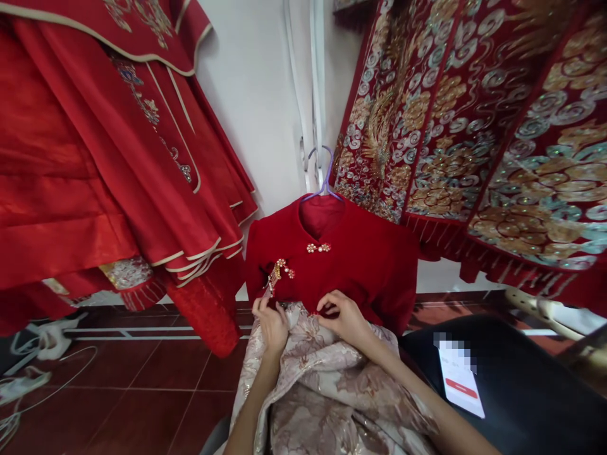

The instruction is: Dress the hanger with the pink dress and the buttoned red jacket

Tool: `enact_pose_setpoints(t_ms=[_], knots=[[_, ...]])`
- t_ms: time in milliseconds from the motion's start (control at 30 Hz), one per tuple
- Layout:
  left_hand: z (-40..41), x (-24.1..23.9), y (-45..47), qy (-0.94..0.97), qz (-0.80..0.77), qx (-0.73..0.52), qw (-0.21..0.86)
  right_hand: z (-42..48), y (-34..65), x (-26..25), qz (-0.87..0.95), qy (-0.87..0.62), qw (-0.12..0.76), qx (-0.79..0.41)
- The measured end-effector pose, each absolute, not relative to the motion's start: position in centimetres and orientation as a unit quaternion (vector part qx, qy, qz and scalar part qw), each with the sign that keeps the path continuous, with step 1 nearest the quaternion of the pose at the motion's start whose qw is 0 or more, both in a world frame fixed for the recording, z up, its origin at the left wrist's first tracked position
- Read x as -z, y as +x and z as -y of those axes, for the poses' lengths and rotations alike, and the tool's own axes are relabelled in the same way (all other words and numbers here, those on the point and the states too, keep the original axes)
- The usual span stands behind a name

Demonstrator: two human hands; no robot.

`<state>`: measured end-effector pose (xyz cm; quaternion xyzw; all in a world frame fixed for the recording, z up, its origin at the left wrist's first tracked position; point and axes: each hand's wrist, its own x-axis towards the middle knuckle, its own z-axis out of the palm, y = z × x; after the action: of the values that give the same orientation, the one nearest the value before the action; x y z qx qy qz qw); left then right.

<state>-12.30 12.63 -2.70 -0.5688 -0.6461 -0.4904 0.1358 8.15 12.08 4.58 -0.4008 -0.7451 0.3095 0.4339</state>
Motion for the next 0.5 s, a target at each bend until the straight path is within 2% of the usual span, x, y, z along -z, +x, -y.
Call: enact_pose_setpoints(t_ms=[100,233,400,500], knots=[[-12.4,2.9,-12.7,-0.561,0.648,0.497,0.137,-11.7,8.2,-5.4,0.728,-0.385,0.432,-0.368],[-12.3,3.1,-13.3,-0.635,0.637,0.427,0.09,-11.6,8.4,-5.9,0.711,-0.354,0.415,-0.444],[-12.3,3.3,-14.5,-0.584,0.661,0.47,0.032,-12.1,8.7,-5.8,0.692,-0.338,0.402,-0.495],[-11.1,1.0,-14.6,-0.596,0.64,0.485,-0.02,-12.3,8.9,-5.6,0.685,-0.337,0.41,-0.498]])
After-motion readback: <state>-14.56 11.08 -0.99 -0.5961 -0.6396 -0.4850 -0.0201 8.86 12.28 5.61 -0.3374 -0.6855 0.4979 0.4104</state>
